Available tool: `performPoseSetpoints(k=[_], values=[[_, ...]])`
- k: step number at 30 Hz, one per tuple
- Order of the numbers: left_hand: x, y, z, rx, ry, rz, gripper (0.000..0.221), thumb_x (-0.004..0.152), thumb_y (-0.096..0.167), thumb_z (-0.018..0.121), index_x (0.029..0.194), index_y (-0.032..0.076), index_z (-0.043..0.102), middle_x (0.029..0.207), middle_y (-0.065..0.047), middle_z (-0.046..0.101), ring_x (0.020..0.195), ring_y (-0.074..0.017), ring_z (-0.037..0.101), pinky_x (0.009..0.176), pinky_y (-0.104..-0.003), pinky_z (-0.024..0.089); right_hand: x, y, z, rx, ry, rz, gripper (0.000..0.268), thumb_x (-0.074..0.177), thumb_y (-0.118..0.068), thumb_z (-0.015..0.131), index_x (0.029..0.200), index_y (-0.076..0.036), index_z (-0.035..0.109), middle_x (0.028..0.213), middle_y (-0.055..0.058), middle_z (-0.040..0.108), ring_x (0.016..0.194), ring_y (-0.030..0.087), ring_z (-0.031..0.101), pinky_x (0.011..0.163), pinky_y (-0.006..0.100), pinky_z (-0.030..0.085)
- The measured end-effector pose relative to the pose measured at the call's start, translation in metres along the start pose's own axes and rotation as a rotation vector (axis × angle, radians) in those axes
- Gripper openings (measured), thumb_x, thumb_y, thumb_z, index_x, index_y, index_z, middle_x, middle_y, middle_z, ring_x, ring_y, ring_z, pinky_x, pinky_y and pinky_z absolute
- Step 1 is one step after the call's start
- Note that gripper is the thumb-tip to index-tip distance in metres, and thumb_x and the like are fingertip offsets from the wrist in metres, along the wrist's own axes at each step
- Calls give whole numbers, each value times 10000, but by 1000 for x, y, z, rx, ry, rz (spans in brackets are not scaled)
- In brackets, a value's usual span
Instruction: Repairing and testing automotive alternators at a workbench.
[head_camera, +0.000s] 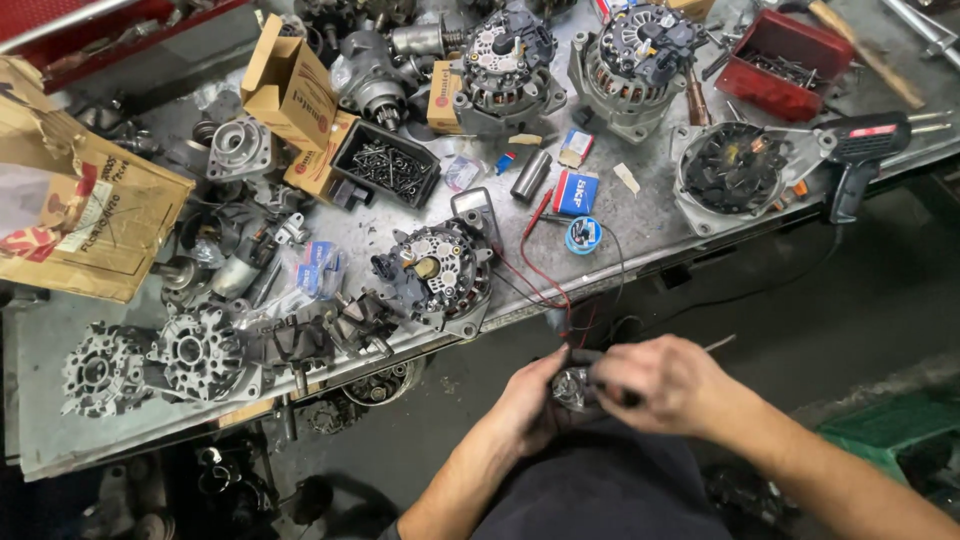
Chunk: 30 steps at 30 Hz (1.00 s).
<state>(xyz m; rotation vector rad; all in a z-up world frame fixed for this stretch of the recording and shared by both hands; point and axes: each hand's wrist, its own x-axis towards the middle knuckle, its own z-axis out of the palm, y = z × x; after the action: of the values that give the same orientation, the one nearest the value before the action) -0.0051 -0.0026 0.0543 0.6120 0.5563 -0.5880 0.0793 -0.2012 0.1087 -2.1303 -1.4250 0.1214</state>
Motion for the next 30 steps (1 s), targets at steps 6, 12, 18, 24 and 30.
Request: performPoseSetpoints(k=[6, 12, 18, 24, 30], values=[[11, 0, 5, 436, 94, -163, 530, 1067, 536, 472, 1174, 75, 708, 995, -53, 709, 824, -160, 661, 726, -344, 555, -6, -9, 12, -217, -262, -235, 323, 716, -279, 749, 1023, -183, 724, 857, -1, 637, 663, 191, 634, 580, 376, 488], [26, -10, -6, 679, -53, -86, 447, 1066, 434, 477, 1218, 84, 710, 1104, -17, 743, 947, -82, 664, 829, -238, 520, -7, -2, 17, -229, -382, -278, 123, 786, -254, 674, 873, -173, 643, 875, -9, 613, 743, 188, 621, 619, 367, 463], [36, -21, -34, 547, 19, -134, 400, 1089, 358, 483, 1205, 48, 707, 974, -29, 696, 814, -130, 609, 710, -291, 476, -14, 7, 33, -224, -358, -201, 163, 779, -247, 693, 903, -151, 645, 934, 12, 640, 753, 191, 631, 637, 376, 470], [32, -20, -44, 634, -219, 150, 463, 1114, 371, 463, 1088, -1, 738, 957, -65, 763, 831, -131, 698, 820, -270, 552, -21, 10, 44, -158, 126, -205, 384, 716, -332, 782, 1015, -115, 676, 1005, 37, 670, 827, 211, 662, 685, 357, 523], [25, -8, -27, 321, 91, -66, 476, 1052, 422, 429, 974, 41, 704, 756, -110, 743, 601, -202, 663, 548, -302, 444, -15, -11, 38, -56, 18, 57, 235, 798, -302, 829, 901, -154, 679, 825, -11, 684, 740, 203, 693, 671, 347, 558]])
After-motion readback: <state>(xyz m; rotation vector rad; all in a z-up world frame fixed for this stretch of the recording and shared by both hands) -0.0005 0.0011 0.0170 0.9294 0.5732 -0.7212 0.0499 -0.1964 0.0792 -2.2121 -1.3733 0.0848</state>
